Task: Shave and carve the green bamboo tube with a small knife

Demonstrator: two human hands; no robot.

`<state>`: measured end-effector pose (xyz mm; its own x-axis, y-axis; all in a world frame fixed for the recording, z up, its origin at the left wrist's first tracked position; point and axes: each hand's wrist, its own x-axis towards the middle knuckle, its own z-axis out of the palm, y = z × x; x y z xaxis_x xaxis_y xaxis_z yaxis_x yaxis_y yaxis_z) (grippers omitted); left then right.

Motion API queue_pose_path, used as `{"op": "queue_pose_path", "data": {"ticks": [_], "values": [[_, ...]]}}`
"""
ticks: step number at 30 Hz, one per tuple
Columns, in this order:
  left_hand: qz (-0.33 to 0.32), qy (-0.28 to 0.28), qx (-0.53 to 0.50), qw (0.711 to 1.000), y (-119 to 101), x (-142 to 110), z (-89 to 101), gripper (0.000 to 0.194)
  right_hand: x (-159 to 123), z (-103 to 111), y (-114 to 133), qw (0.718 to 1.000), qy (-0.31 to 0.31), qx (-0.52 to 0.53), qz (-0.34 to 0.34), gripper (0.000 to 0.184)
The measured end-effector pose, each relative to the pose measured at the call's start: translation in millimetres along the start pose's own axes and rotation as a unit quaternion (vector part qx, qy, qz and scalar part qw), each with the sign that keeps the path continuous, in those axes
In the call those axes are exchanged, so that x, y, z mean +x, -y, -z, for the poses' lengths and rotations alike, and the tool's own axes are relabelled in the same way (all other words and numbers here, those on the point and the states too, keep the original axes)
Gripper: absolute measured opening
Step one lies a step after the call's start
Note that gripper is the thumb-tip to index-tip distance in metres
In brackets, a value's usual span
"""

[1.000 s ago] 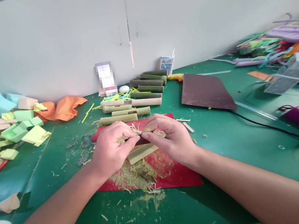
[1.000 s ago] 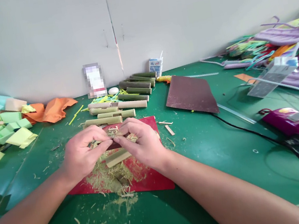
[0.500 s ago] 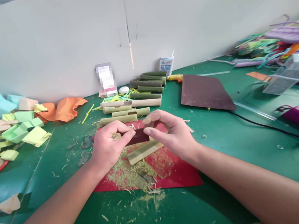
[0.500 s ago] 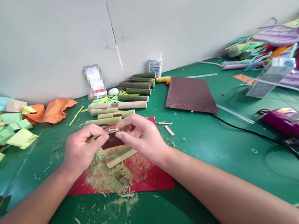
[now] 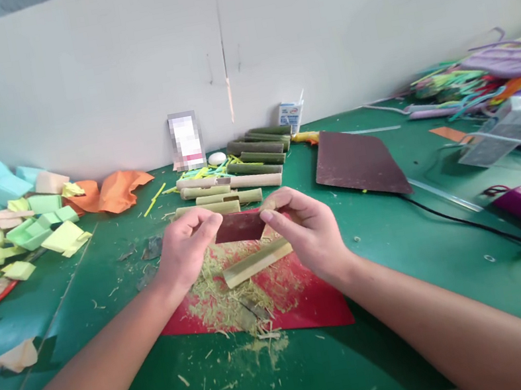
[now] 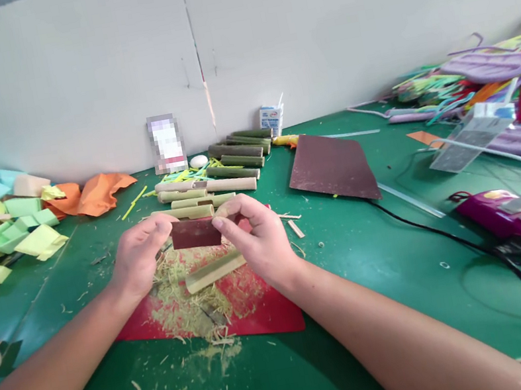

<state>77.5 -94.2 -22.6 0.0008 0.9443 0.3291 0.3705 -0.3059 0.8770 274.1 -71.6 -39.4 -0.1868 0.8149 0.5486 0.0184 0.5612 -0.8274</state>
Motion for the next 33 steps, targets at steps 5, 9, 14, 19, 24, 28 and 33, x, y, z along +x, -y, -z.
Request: {"op": "queue_pose_path", "data": {"ticks": [5,9,14,19,24,28,33], "values": [[0.03,0.008,-0.03,0.999,-1,-2,-2.7,0.03,1,-1,-1,0.999,0.008,-0.029,0.016,0.005],[0.079,-0.001,-0.105,0.991,-1,-3,-7.3,0.024,1,-1,0,0.999,0.011,-0.028,0.015,0.005],[0.106,0.016,-0.206,0.973,-2,-2,-10.6,0.021,2,-2,-2,0.996,0.017,0.031,-0.083,0.018],[0.087,0.024,-0.201,0.976,-5,-3,-10.7,0.022,5,-4,-4,0.973,0.047,0.111,-0.197,0.025],[0.061,0.018,-0.152,0.986,-2,-3,-9.2,0.024,3,-6,-1,0.961,0.073,0.144,-0.223,0.018],[0.044,0.002,-0.101,0.994,0,-4,-8.4,0.025,1,-7,-1,0.959,0.064,0.163,-0.222,0.02],[0.034,-0.009,-0.057,0.998,-1,-6,-8.9,0.02,1,-7,-2,0.965,0.06,0.145,-0.209,0.017]]}}
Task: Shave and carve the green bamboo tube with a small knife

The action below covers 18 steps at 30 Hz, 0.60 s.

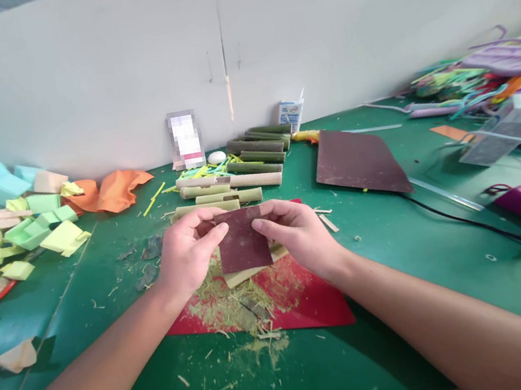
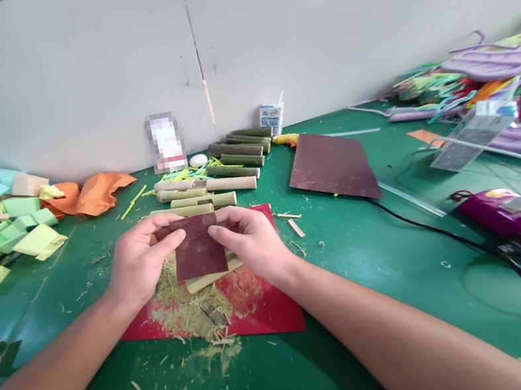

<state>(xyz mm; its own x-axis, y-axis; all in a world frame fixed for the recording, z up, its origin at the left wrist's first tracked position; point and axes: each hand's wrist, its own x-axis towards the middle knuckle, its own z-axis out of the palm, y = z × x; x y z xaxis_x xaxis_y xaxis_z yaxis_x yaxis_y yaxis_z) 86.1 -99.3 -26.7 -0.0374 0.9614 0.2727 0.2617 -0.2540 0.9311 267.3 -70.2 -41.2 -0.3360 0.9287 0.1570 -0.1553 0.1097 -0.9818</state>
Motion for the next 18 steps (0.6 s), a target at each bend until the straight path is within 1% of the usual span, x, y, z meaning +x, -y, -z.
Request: {"op": "queue_pose_path", "data": {"ticks": [3,5,7,10,12,13,16,18], "values": [[-0.01,0.006,-0.005,1.0,-2,-1,-0.1,0.017,0,0,0,0.999,-0.02,-0.029,0.024,0.014],[0.0,0.025,-0.044,0.999,-2,1,0.2,0.018,-1,0,-1,0.998,-0.035,-0.042,0.035,0.013],[0.034,0.053,-0.106,0.992,-1,3,0.9,0.024,-1,1,-1,0.997,-0.044,-0.047,0.041,0.012],[0.116,0.103,-0.187,0.97,4,8,2.2,0.042,-1,2,-1,0.997,-0.039,-0.051,0.041,0.013],[0.153,0.13,-0.206,0.958,6,10,3.3,0.043,0,2,0,0.997,-0.027,-0.059,0.037,0.014],[0.161,0.139,-0.205,0.955,6,10,3.8,0.042,0,2,0,0.997,-0.022,-0.065,0.034,0.014],[0.155,0.15,-0.186,0.958,6,10,4.5,0.041,1,2,-1,0.997,-0.014,-0.071,0.036,0.014],[0.132,0.131,-0.166,0.968,4,8,3.8,0.038,1,3,-2,0.997,-0.015,-0.059,0.044,0.015]]}}
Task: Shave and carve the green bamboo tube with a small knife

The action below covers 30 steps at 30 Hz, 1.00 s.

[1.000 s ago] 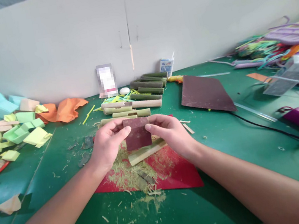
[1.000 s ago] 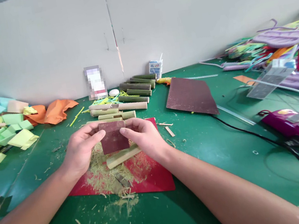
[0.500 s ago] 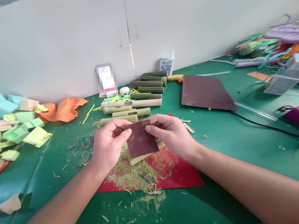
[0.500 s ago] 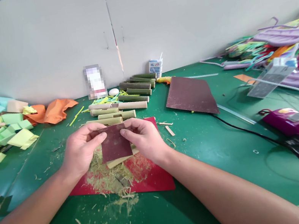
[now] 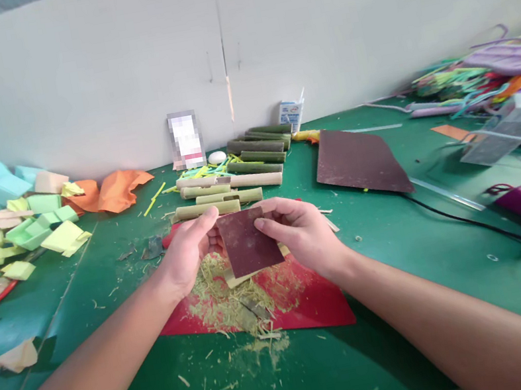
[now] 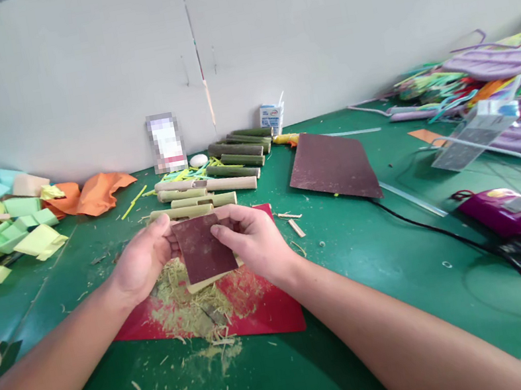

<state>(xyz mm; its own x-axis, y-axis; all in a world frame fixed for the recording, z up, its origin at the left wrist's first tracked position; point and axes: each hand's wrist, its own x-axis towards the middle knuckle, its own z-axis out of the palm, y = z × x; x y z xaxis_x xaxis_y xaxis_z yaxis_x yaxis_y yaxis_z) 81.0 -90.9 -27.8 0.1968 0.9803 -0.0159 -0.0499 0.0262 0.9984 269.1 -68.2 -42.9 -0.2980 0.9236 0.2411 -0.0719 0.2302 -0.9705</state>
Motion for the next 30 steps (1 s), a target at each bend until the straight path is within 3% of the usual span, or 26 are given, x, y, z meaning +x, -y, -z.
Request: {"op": "queue_pose_path", "data": {"ticks": [5,11,20,28,30], "values": [[-0.08,-0.072,0.085,0.991,-1,-5,-5.4,0.024,0,-1,0,0.999,-0.017,0.037,-0.014,0.017],[-0.118,-0.081,0.165,0.976,-1,-8,-6.3,0.019,1,0,3,0.996,-0.031,0.078,-0.039,0.015],[-0.127,-0.099,0.107,0.981,0,-4,-7.4,0.015,0,0,3,0.996,-0.008,0.087,-0.028,0.011],[-0.22,-0.111,0.291,0.924,-7,-11,-5.6,0.013,-1,6,7,0.995,0.073,0.028,-0.067,0.039],[-0.254,-0.101,0.325,0.905,-7,-13,-5.5,0.016,0,6,10,0.993,0.091,0.004,-0.069,0.037]]}}
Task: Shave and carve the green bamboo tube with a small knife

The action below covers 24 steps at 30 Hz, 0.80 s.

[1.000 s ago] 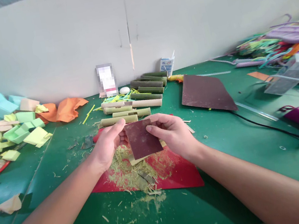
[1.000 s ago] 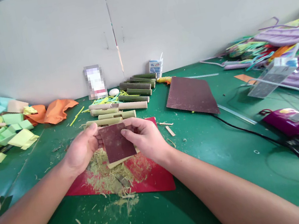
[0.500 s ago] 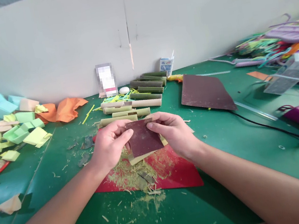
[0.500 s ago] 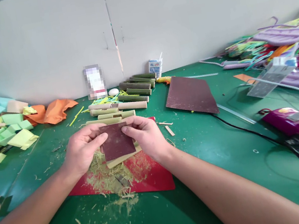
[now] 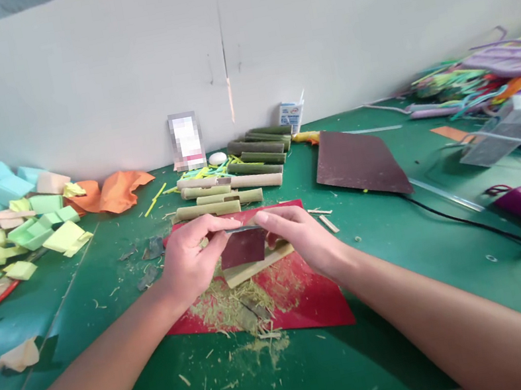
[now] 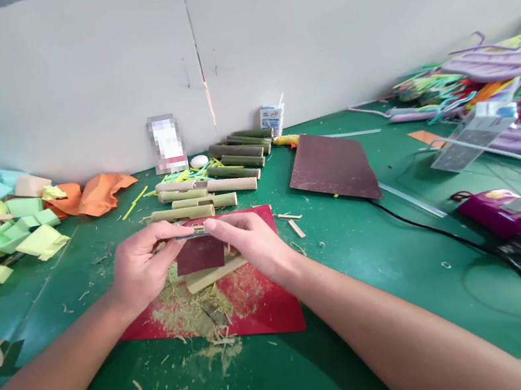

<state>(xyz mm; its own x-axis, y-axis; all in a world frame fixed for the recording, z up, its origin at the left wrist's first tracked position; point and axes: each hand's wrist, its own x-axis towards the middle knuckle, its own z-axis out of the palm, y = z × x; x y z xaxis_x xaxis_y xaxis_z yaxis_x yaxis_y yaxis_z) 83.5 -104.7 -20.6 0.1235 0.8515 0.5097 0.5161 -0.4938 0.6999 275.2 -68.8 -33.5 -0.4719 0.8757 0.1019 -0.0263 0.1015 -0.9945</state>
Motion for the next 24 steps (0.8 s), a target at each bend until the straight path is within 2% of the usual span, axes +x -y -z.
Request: {"op": "queue_pose_path", "data": {"ticks": [3,6,12,15,17,20,24], "values": [[-0.037,-0.012,0.026,0.999,-1,-2,0.8,0.019,0,-1,3,0.999,0.033,0.006,0.005,0.03],[-0.044,-0.012,0.032,0.998,0,-2,2.0,0.019,1,-2,3,0.999,0.039,0.034,0.007,0.025],[-0.03,0.06,-0.051,0.996,6,0,5.0,0.031,1,-3,-2,0.997,0.025,0.061,0.028,0.023],[-0.009,0.07,-0.079,0.994,5,2,5.0,0.026,0,-4,-3,0.998,0.021,0.004,0.058,0.024],[-0.013,0.059,-0.049,0.997,1,3,4.4,0.02,-1,-4,-3,0.995,0.014,-0.054,0.08,0.024],[-0.061,0.038,0.013,0.997,-5,4,3.7,0.018,-3,-4,-2,0.988,-0.002,-0.1,0.115,0.02],[-0.1,0.032,0.037,0.994,-9,4,4.3,0.016,-4,-5,-1,0.981,-0.021,-0.105,0.16,0.016]]}}
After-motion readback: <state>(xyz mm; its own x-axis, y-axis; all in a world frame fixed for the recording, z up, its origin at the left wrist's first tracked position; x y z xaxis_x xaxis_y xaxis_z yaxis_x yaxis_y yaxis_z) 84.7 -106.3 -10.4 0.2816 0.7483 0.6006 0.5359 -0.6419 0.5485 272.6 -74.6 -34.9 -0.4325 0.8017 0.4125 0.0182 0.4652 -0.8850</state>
